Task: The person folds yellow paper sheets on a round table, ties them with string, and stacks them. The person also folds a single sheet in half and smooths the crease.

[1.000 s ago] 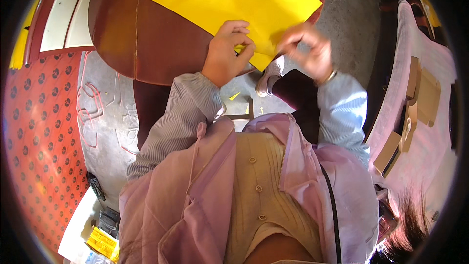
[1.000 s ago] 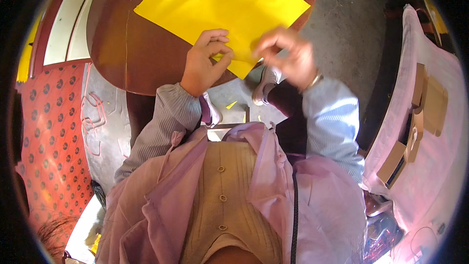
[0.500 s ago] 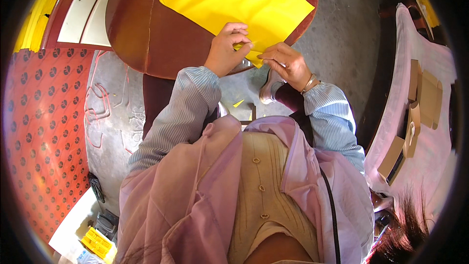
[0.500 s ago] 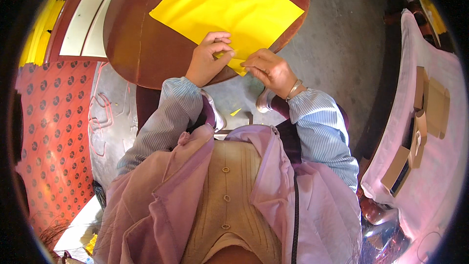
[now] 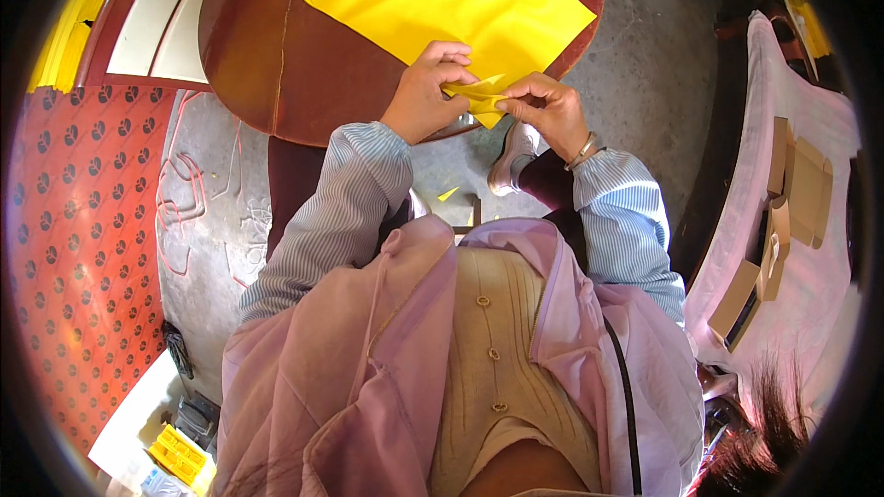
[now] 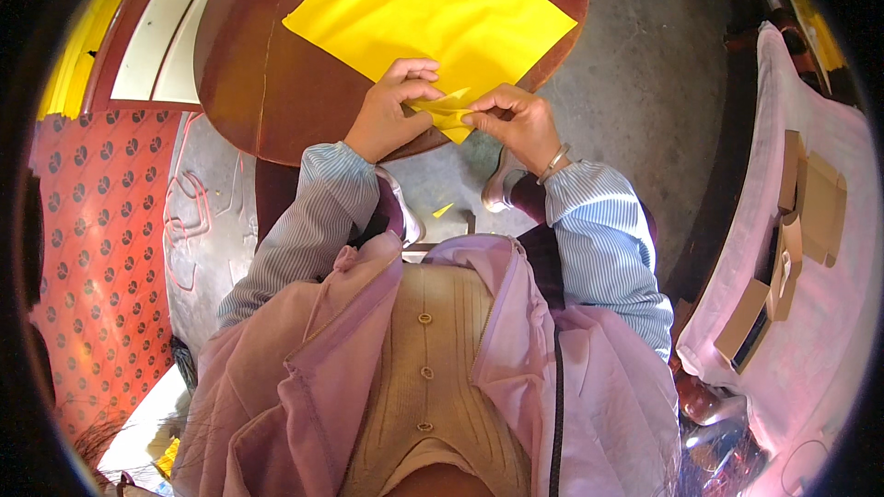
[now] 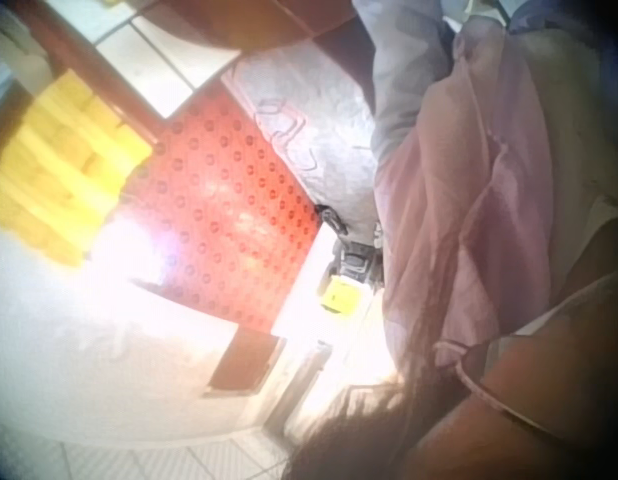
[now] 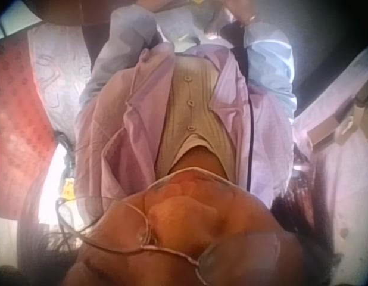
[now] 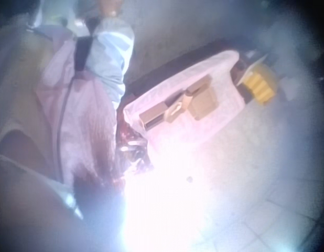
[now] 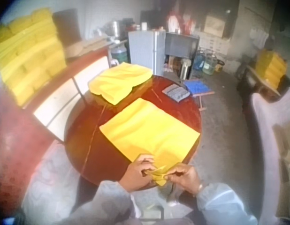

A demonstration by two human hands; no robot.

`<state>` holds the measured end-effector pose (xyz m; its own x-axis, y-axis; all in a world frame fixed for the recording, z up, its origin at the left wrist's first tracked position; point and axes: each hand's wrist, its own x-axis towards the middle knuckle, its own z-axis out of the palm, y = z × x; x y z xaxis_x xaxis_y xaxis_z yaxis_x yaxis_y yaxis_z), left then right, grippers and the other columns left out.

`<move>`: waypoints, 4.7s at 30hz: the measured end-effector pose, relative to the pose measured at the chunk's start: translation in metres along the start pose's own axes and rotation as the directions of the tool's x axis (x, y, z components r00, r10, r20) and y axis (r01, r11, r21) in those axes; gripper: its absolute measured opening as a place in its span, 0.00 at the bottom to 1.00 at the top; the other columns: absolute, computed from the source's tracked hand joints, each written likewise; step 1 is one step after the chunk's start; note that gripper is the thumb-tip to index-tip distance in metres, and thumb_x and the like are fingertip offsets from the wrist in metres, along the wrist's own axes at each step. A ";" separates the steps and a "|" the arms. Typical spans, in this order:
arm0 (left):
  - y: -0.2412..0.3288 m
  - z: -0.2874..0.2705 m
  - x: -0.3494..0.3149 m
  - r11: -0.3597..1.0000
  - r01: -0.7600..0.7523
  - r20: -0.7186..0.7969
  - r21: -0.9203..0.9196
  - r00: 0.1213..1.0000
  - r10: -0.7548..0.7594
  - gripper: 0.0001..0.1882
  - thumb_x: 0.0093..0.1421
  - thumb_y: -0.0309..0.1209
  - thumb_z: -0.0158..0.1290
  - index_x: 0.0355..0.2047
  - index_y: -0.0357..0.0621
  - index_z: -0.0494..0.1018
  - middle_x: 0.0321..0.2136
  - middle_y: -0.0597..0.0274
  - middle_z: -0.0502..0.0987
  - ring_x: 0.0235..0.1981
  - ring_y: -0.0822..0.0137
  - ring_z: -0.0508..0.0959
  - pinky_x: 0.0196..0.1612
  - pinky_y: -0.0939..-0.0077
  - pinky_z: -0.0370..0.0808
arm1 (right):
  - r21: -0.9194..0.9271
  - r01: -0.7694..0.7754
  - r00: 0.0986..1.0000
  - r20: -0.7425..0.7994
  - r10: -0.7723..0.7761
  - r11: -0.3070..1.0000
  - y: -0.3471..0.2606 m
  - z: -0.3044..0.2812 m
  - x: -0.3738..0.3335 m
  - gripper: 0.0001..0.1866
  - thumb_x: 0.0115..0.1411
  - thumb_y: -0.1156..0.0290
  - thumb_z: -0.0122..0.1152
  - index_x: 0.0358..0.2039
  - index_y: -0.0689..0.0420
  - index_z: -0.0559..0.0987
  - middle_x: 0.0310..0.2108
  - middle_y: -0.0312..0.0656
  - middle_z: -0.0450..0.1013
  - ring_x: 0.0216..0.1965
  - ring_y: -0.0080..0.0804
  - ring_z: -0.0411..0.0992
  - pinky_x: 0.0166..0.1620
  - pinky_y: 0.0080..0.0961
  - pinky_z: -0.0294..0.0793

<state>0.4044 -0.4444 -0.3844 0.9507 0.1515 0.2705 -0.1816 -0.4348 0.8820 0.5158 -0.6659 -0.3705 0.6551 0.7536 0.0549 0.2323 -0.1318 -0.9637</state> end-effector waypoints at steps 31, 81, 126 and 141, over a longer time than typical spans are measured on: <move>0.007 -0.001 -0.001 0.999 0.017 0.017 0.049 1.000 -0.018 0.13 0.49 0.22 0.67 0.37 0.38 0.83 0.56 0.56 0.73 0.56 0.60 0.77 0.58 0.67 0.76 | -0.152 0.046 0.999 -0.022 -0.049 0.987 -0.017 0.002 0.001 0.07 0.58 0.74 0.75 0.35 0.62 0.87 0.29 0.37 0.84 0.29 0.18 0.79 0.35 0.18 0.80; 0.005 0.009 0.002 0.996 0.038 -0.093 0.080 0.995 -0.031 0.10 0.55 0.28 0.69 0.34 0.37 0.82 0.55 0.52 0.75 0.52 0.59 0.79 0.52 0.69 0.79 | -0.185 0.205 0.977 -0.014 -0.211 0.961 -0.013 0.004 -0.005 0.09 0.57 0.78 0.74 0.40 0.58 0.86 0.32 0.35 0.76 0.32 0.24 0.76 0.36 0.21 0.76; 0.006 0.006 -0.001 0.999 0.019 -0.051 -0.048 0.998 -0.021 0.11 0.49 0.22 0.66 0.35 0.35 0.82 0.56 0.50 0.70 0.54 0.52 0.77 0.56 0.64 0.77 | -0.120 0.049 0.997 -0.057 -0.056 0.992 -0.015 0.004 0.004 0.06 0.57 0.76 0.76 0.34 0.61 0.86 0.31 0.35 0.78 0.30 0.20 0.74 0.35 0.18 0.73; 0.016 0.016 -0.005 0.995 0.096 -0.137 0.035 0.986 -0.091 0.14 0.48 0.25 0.72 0.34 0.35 0.82 0.56 0.52 0.72 0.54 0.54 0.78 0.56 0.64 0.77 | -0.123 0.042 0.996 -0.075 -0.051 0.992 -0.019 0.007 0.006 0.06 0.58 0.77 0.75 0.33 0.62 0.85 0.30 0.35 0.77 0.29 0.18 0.72 0.33 0.18 0.70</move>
<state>0.4010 -0.4662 -0.3774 0.9198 0.3107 0.2395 -0.0803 -0.4485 0.8901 0.5101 -0.6546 -0.3535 0.6944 0.7089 0.1236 0.3459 -0.1782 -0.9212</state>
